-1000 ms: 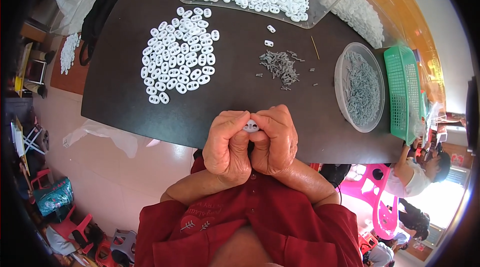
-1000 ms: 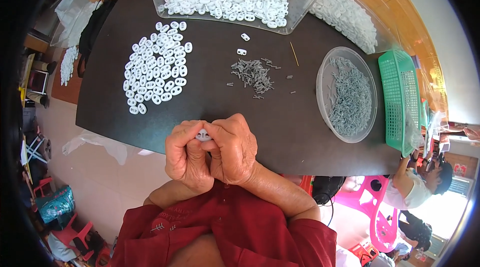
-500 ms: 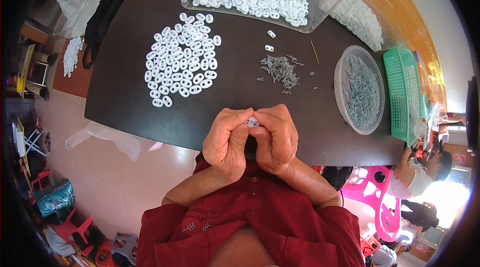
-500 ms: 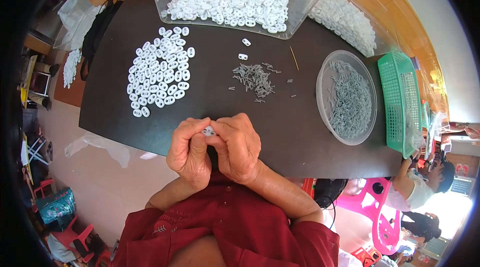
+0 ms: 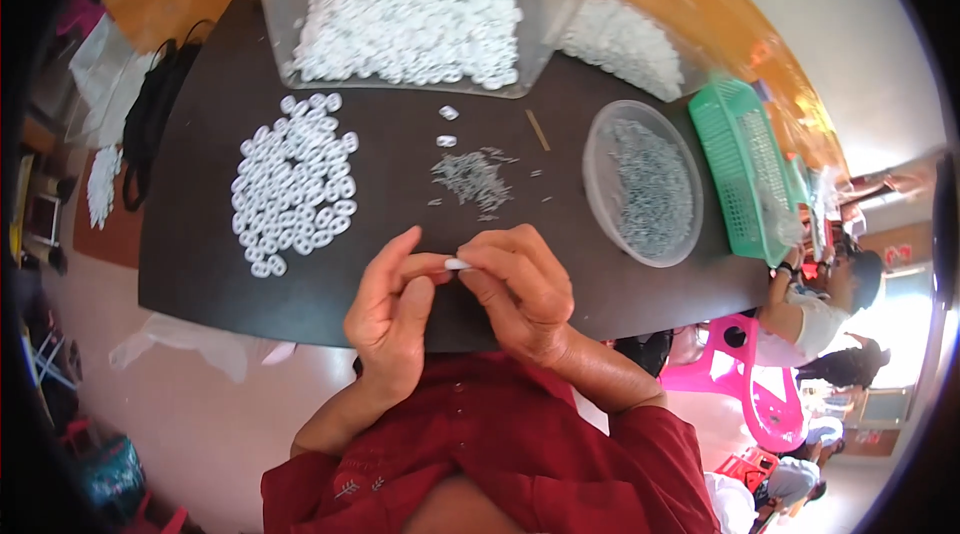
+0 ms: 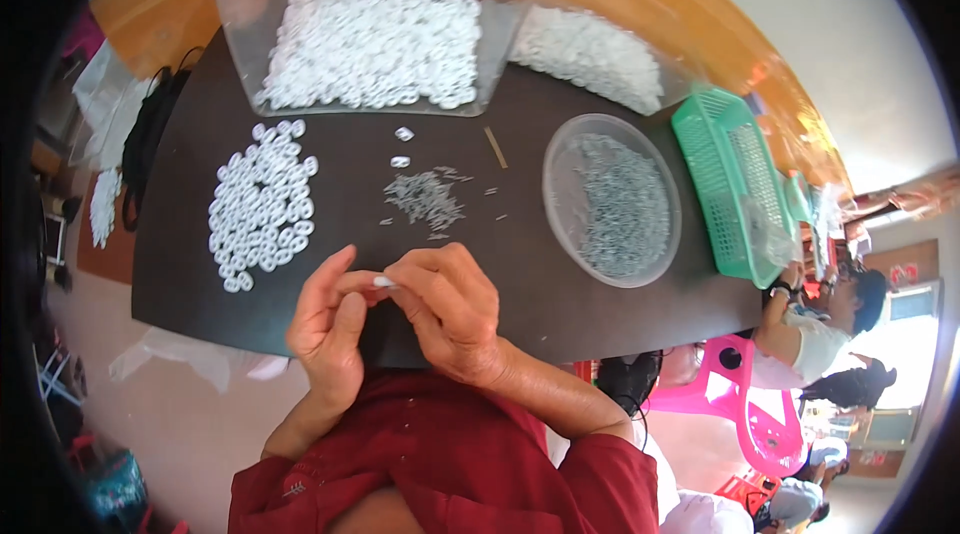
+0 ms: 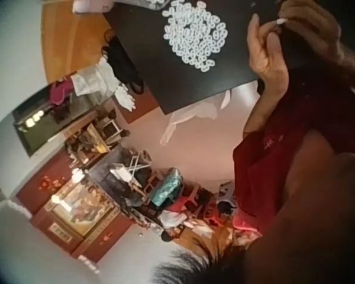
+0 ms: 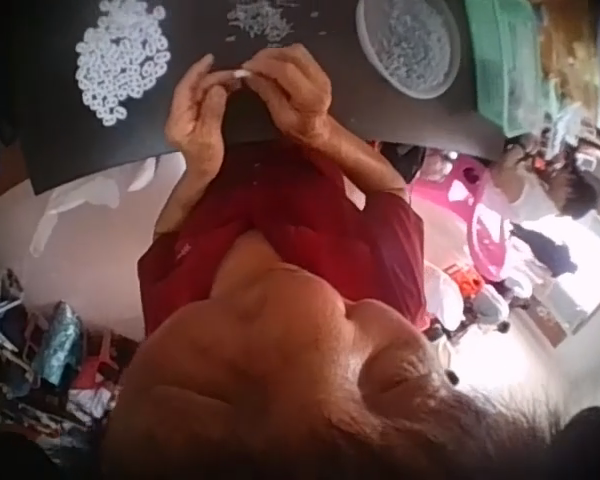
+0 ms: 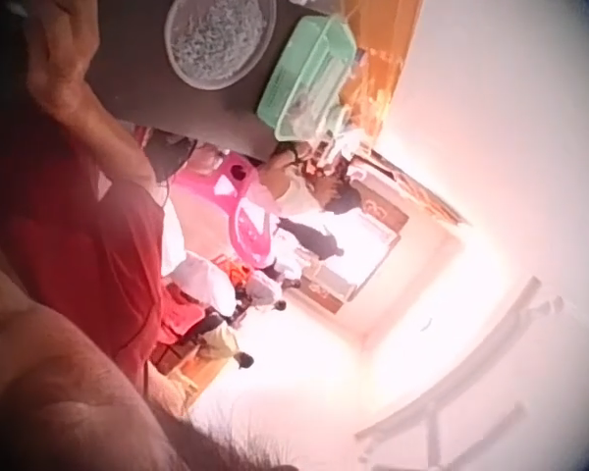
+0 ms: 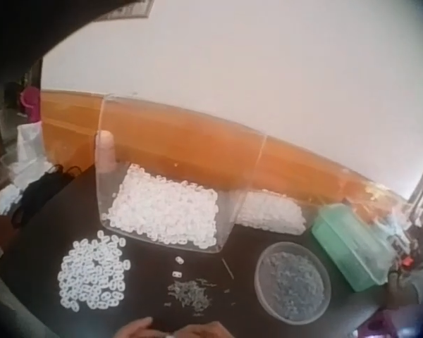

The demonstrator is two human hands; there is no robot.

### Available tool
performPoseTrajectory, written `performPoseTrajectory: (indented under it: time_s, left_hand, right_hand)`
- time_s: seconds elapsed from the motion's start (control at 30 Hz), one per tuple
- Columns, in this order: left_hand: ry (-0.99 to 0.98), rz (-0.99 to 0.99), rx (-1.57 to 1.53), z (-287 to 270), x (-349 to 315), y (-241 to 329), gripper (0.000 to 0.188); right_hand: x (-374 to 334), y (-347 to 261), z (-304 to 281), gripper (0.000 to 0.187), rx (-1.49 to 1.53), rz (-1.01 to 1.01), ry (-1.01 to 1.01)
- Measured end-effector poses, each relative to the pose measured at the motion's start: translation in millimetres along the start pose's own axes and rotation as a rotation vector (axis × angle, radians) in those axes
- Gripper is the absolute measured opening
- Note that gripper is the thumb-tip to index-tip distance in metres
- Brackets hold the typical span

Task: Assembling small metal pins into white plastic components at a manual assembly station.

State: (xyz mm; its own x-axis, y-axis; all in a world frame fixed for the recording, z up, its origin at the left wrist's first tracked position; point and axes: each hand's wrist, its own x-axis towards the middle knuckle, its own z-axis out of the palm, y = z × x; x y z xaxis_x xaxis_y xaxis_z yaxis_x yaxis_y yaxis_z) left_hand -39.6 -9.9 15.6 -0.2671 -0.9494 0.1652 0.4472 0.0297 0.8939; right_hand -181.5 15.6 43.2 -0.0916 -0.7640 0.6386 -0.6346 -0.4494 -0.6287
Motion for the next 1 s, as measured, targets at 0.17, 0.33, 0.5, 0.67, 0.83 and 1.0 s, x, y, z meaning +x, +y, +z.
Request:
performPoseTrajectory:
  time_s: [0.17,0.33,0.5,0.67,0.83,1.0]
  left_hand:
    - [0.019,0.001,0.156,-10,7,3,0.032]
    - [0.050,-0.027,0.180,-15,13,4,0.029]
    - [-0.030,-0.020,0.247,-16,22,2,0.024]
    - [-0.039,0.009,0.474,-24,32,7,0.021]
    - [-0.115,0.184,0.756,-15,63,11,0.017]
    - [-0.094,0.155,0.714,-16,68,11,0.016]
  right_hand:
    - [42,28,-74,0.017,-0.406,-0.024,0.133]
    - [125,107,-147,0.019,-0.524,0.250,0.372]
    - [185,168,-190,0.023,-0.824,0.190,0.377]
    - [145,130,-110,0.014,-0.522,-0.018,0.055]
    - [88,127,-27,0.006,-0.314,-0.111,-0.308]
    - [105,143,15,0.012,-0.457,0.066,-0.417]
